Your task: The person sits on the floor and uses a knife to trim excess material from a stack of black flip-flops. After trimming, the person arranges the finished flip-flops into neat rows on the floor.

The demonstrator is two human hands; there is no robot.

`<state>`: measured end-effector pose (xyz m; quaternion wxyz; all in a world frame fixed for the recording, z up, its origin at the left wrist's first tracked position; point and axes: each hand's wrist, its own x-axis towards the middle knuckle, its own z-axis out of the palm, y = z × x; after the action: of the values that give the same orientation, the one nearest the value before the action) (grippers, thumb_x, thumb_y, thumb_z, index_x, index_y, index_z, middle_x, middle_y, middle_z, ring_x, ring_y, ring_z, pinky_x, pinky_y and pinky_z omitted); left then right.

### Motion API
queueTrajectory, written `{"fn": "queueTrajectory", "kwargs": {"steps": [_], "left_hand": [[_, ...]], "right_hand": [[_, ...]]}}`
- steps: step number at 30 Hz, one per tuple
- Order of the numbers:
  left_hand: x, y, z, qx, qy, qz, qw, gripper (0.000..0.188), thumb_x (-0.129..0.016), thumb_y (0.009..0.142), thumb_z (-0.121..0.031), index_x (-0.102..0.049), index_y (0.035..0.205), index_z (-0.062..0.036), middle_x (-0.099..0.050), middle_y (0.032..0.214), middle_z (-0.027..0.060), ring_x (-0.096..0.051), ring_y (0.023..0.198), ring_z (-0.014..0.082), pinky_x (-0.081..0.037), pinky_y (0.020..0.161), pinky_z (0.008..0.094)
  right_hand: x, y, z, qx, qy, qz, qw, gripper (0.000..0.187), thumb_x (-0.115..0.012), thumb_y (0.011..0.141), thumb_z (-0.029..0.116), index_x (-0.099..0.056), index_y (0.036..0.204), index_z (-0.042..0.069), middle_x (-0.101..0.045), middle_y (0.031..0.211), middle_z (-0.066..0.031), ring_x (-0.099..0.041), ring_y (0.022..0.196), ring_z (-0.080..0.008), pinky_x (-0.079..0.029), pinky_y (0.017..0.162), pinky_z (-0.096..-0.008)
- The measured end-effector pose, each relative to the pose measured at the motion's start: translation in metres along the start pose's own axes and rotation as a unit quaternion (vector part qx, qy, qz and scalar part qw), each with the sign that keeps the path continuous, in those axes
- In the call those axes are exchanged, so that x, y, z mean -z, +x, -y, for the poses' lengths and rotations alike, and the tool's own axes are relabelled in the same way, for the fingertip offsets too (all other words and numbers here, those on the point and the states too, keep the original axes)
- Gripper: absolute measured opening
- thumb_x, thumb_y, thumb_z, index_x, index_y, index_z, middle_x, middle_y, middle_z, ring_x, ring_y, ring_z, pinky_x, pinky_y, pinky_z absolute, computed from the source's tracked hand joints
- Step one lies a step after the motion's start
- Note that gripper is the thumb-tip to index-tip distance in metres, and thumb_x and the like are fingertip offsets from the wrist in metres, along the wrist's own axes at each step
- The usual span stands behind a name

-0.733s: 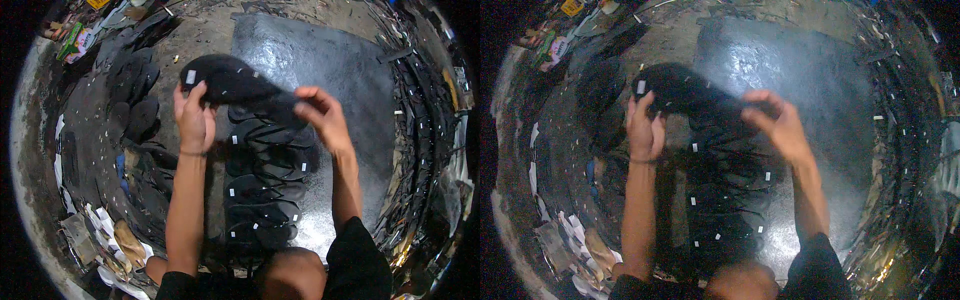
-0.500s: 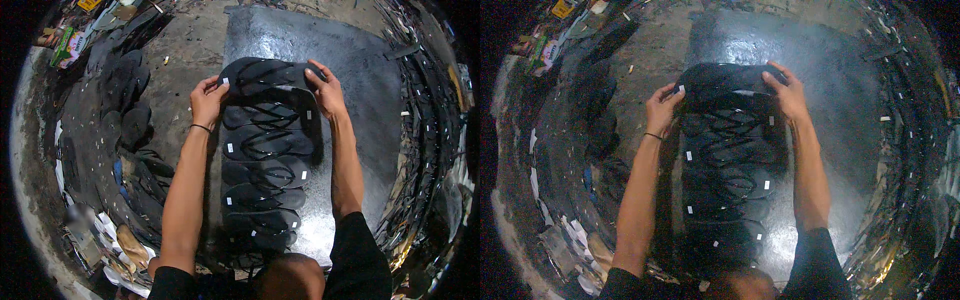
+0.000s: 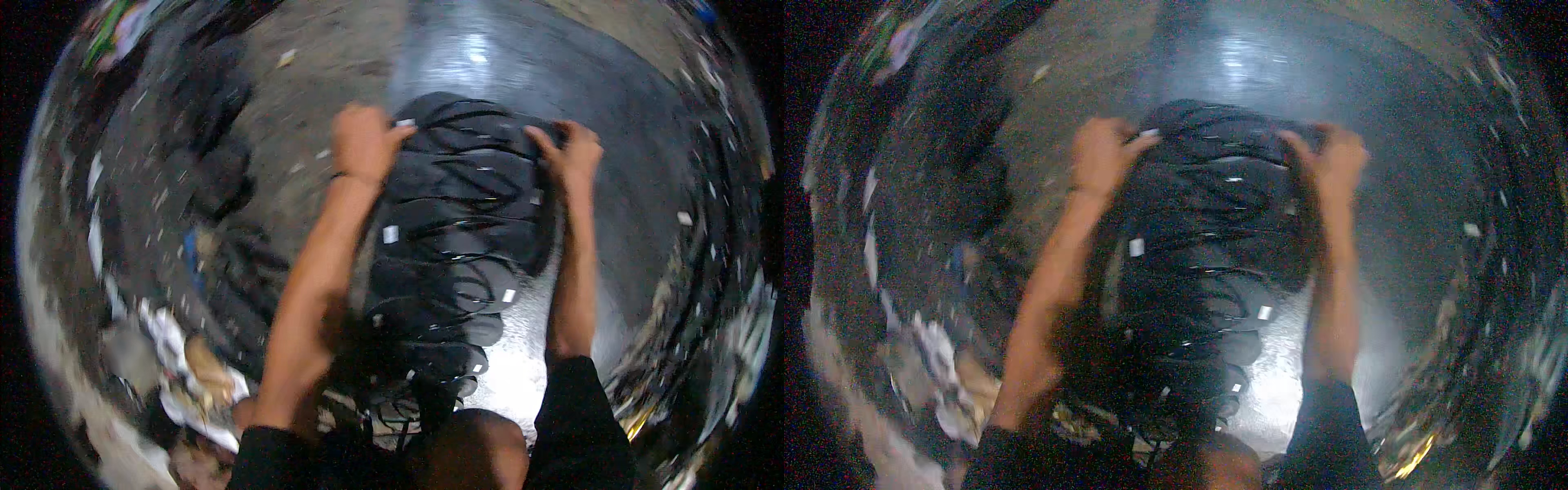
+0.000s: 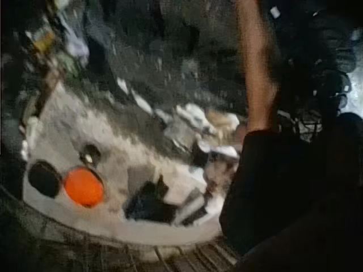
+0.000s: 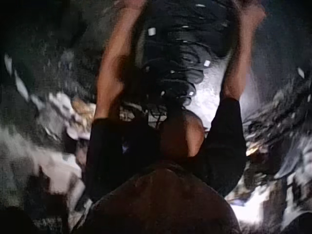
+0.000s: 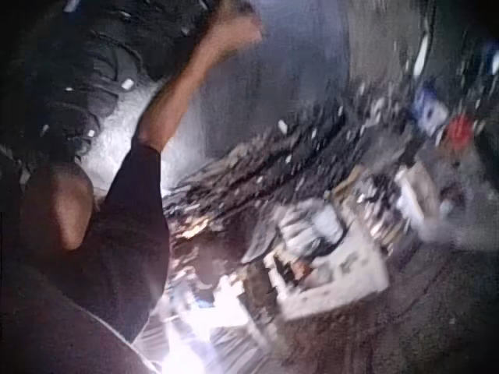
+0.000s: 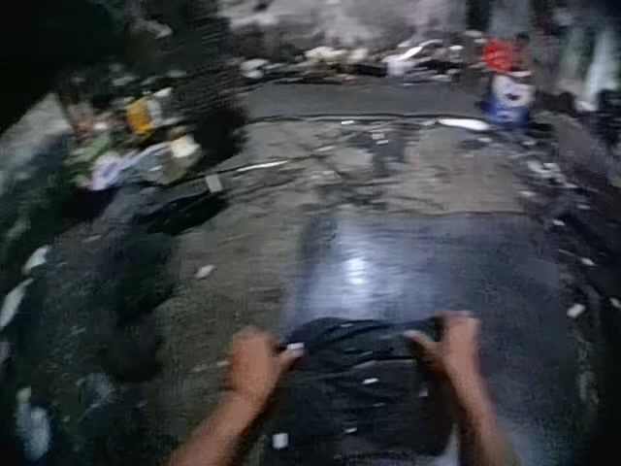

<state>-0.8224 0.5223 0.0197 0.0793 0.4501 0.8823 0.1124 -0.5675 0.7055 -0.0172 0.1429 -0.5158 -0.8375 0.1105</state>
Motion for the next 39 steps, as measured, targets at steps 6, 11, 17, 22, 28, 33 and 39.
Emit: {"fn": "queueTrajectory", "kwargs": {"steps": [6,11,17,22,28,33,39], "left_hand": [[0.023,-0.108,-0.013,0.058,-0.127,-0.21,0.968,0.042,-0.072,0.079,-0.019,-0.058,0.113,-0.0012,-0.059,0.115,0.0199,-0.054,0.108,0.0393,-0.043,0.094,0.0478],[0.075,-0.247,0.082,0.245,0.011,-0.273,0.93,0.054,-0.067,0.08,-0.01,-0.048,0.129,0.0012,-0.055,0.122,0.0221,-0.049,0.117,0.0391,-0.037,0.102,0.0495],[0.074,-0.268,0.146,0.397,-0.033,-0.125,0.909,0.065,-0.057,0.084,-0.006,-0.033,0.144,0.004,-0.056,0.122,0.0258,-0.046,0.117,0.0404,-0.037,0.102,0.0468],[0.069,-0.286,0.152,0.339,0.04,-0.127,0.931,0.073,-0.058,0.083,-0.004,-0.027,0.149,0.003,-0.042,0.144,0.0235,-0.037,0.133,0.0412,-0.034,0.107,0.0505],[0.235,-0.129,0.033,-0.184,0.082,-0.081,0.976,0.071,-0.065,0.071,0.001,-0.048,0.14,-0.0078,-0.043,0.148,0.0124,-0.032,0.142,0.0351,-0.029,0.113,0.0526],[0.369,-0.017,-0.028,-0.296,-0.136,0.048,0.944,0.047,-0.064,0.073,-0.006,-0.062,0.121,-0.0015,-0.068,0.108,0.0162,-0.067,0.099,0.0284,-0.05,0.091,0.0356],[0.386,0.068,-0.068,-0.211,-0.421,0.033,0.881,0.04,-0.074,0.081,-0.005,-0.065,0.119,-0.0032,-0.07,0.103,0.0031,-0.064,0.092,0.0122,-0.051,0.085,0.0272]], "right_hand": [[0.011,-0.044,0.098,0.112,0.18,-0.063,0.975,0.038,-0.072,0.086,0.028,-0.063,0.112,0.002,-0.064,0.109,-0.0173,-0.061,0.101,-0.0326,-0.048,0.089,-0.0411],[-0.018,-0.17,0.266,0.227,0.432,0.288,0.824,0.043,-0.073,0.086,0.019,-0.056,0.121,0.004,-0.06,0.119,-0.0173,-0.061,0.108,-0.0324,-0.05,0.088,-0.0408],[-0.024,-0.168,0.311,0.213,0.357,0.466,0.781,0.04,-0.07,0.088,0.018,-0.056,0.12,-0.001,-0.064,0.115,-0.0226,-0.062,0.108,-0.0392,-0.048,0.095,-0.0418],[0.022,-0.129,0.181,0.035,0.461,0.536,0.707,0.04,-0.068,0.091,0.013,-0.058,0.127,0.0,-0.067,0.108,-0.0094,-0.061,0.101,-0.0172,-0.048,0.093,-0.0325],[0.176,-0.041,0.125,-0.04,0.517,0.526,0.674,0.046,-0.07,0.091,0.022,-0.058,0.133,0.005,-0.066,0.105,0.0015,-0.055,0.081,-0.0035,-0.041,0.066,-0.0175],[0.314,0.049,0.146,0.199,0.592,0.158,0.765,0.05,-0.068,0.092,0.025,-0.053,0.136,0.006,-0.061,0.125,-0.0061,-0.059,0.102,-0.0157,-0.046,0.086,-0.0284],[0.352,0.107,0.128,0.129,0.511,0.038,0.849,0.033,-0.068,0.092,0.012,-0.061,0.123,0.003,-0.066,0.112,-0.0015,-0.06,0.099,-0.0121,-0.048,0.087,-0.0267]]}}
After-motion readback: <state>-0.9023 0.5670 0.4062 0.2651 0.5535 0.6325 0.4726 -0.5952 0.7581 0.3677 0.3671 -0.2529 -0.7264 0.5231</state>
